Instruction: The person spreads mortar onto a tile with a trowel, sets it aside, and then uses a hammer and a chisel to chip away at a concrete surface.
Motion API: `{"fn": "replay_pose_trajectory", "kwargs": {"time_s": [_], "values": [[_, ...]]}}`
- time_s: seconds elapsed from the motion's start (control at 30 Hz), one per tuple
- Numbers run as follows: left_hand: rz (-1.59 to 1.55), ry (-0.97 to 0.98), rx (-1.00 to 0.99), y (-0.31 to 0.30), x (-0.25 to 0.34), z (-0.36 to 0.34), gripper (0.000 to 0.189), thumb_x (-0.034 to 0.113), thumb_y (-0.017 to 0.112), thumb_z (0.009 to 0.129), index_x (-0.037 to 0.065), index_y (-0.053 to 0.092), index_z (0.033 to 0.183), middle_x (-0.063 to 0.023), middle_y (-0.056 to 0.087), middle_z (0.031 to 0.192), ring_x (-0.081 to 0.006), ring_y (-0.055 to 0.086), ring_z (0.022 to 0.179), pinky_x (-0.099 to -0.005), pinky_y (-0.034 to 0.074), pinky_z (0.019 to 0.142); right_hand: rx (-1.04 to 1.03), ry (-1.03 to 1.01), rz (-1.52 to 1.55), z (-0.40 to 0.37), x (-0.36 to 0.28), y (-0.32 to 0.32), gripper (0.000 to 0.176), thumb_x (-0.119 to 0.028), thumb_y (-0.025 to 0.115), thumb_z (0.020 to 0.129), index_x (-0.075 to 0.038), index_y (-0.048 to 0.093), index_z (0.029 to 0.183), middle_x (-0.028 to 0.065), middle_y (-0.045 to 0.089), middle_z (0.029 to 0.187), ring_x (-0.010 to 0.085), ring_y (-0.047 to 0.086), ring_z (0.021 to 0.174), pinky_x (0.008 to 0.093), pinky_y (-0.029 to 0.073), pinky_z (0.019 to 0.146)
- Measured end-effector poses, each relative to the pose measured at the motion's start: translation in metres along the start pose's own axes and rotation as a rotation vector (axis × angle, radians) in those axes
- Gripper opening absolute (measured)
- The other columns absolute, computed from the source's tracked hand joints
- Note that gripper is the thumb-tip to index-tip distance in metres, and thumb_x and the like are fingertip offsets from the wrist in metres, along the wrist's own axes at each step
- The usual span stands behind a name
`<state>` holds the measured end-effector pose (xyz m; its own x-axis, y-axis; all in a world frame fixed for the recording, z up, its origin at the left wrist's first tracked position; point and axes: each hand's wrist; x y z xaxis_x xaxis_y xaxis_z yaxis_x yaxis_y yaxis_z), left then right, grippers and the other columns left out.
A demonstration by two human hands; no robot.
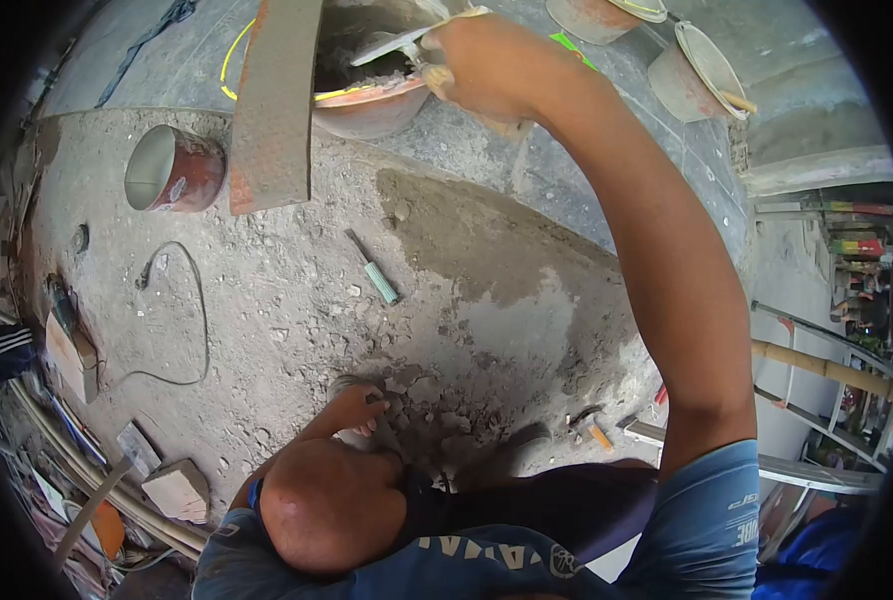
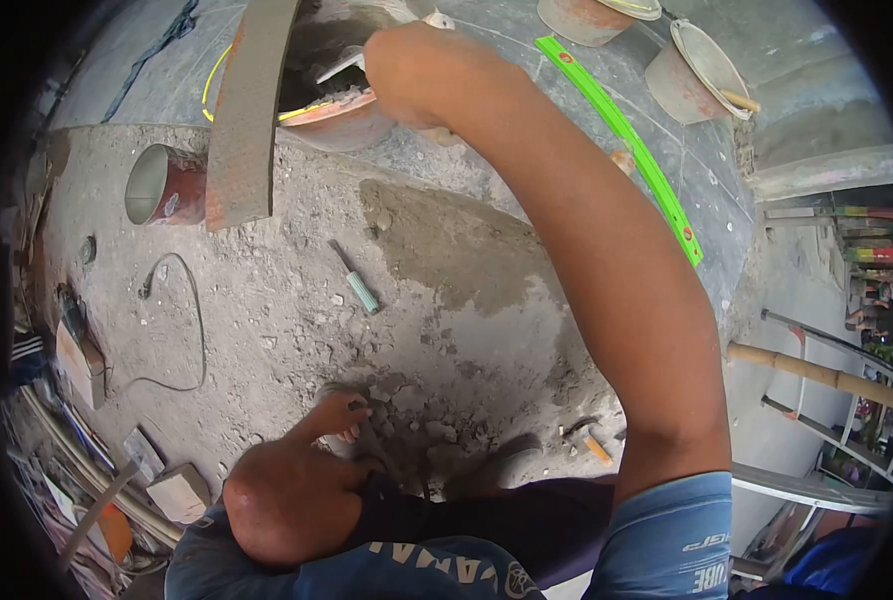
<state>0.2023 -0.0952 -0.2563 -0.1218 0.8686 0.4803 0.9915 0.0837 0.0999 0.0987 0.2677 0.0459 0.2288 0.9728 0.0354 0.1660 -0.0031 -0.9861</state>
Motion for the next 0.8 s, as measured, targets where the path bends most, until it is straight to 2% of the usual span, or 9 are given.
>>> {"fn": "replay_pose_trajectory", "kwargs": {"time_s": [0.03,0.13,0.2,0.23,0.3,0.4,0.53,0.63,0.8], "values": [[-0.017,0.003,0.029,0.002,0.0,0.002,0.041,0.027,0.06,0.091,-0.001,0.053,0.121,-0.0131,0.066,0.067,-0.0201,0.066,0.055,-0.0301,0.054,0.048,-0.046,0.015,0.024,-0.003,-0.002,-0.008,0.021,-0.013,0.06,0.085,-0.002,0.067,0.102,0.0173,0.068,0.092,0.0287,0.068,0.084,0.0394,0.054,0.074],[-0.001,0.026,0.05,0.003,-0.008,0.008,0.042,0.024,0.062,0.09,-0.002,0.053,0.121,-0.0133,0.065,0.065,-0.0194,0.066,0.053,-0.0293,0.053,0.048,0.151,-0.02,0.3,-0.042,0.022,-0.008,0.022,-0.013,0.057,0.081,0.004,0.064,0.093,0.0272,0.065,0.087,0.0399,0.065,0.085,0.0462,0.052,0.075],[0.032,0.038,0.042,0.004,-0.01,0.01,0.042,0.022,0.063,0.089,-0.002,0.053,0.121,-0.0133,0.065,0.064,-0.019,0.066,0.053,-0.0291,0.053,0.047,0.483,-0.219,0.425,-0.098,0.032,-0.005,0.033,-0.02,0.059,0.086,0.005,0.057,0.108,0.0276,0.063,0.094,0.0428,0.06,0.092,0.0467,0.047,0.082],[0.03,0.055,0.077,0.006,-0.012,0.008,0.042,0.021,0.064,0.088,-0.003,0.053,0.121,-0.0133,0.065,0.063,-0.0186,0.066,0.053,-0.0289,0.053,0.047,0.47,-0.172,0.423,-0.115,0.044,0.011,0.033,-0.02,0.059,0.086,0.005,0.057,0.108,0.0276,0.063,0.094,0.0428,0.06,0.092,0.0467,0.047,0.082],[0.048,0.074,0.037,0.006,-0.017,0.007,0.043,0.013,0.067,0.084,-0.003,0.052,0.121,-0.0132,0.065,0.063,-0.0183,0.065,0.053,-0.0293,0.053,0.047,0.555,-0.041,0.424,-0.156,0.07,0.064,0.03,-0.025,0.063,0.088,-0.004,0.064,0.109,0.0157,0.066,0.09,0.0292,0.066,0.082,0.0393,0.053,0.073],[0.097,0.155,-0.018,0.002,-0.023,0.009,0.047,0.006,0.068,0.08,-0.002,0.051,0.123,-0.0123,0.064,0.061,-0.019,0.066,0.053,-0.0285,0.051,0.047,0.247,0.302,0.356,-0.26,0.111,0.143,0.037,-0.031,0.066,0.088,-0.008,0.061,0.116,0.0137,0.066,0.097,0.0274,0.066,0.085,0.0376,0.053,0.073],[0.17,0.202,-0.006,-0.013,-0.023,-0.001,0.051,-0.003,0.062,0.079,0.0,0.048,0.127,-0.0141,0.067,0.086,-0.0161,0.066,0.07,-0.0261,0.052,0.061,-0.216,0.766,0.415,-0.439,0.145,0.276,0.041,-0.031,0.063,0.086,-0.007,0.059,0.119,0.0172,0.064,0.104,0.034,0.063,0.095,0.0433,0.051,0.083],[0.156,0.285,0.065,-0.036,-0.02,-0.009,0.051,-0.007,0.056,0.079,0.001,0.048,0.129,-0.0138,0.062,0.106,-0.0134,0.06,0.082,-0.0265,0.05,0.072,-0.572,0.997,0.463,-0.538,0.121,0.346,0.044,-0.027,0.066,0.083,-0.007,0.058,0.122,0.0175,0.063,0.11,0.0338,0.06,0.106,0.0425,0.047,0.091],[0.643,0.576,0.301,-0.055,0.117,-0.039,0.047,-0.01,0.056,0.079,0.0,0.053,0.125,-0.0132,0.063,0.101,-0.0155,0.06,0.078,-0.0285,0.05,0.071,-0.373,0.986,0.435,-0.595,0.085,0.44,0.044,-0.013,0.06,0.078,-0.007,0.056,0.122,0.0156,0.057,0.123,0.0342,0.054,0.114,0.0432,0.045,0.095]]}}
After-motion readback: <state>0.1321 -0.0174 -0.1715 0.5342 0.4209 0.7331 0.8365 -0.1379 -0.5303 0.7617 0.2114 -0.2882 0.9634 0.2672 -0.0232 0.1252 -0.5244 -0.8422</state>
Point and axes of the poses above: each hand's wrist, its own z-axis towards the middle knuckle, its own y-axis out of the palm, x = y × z
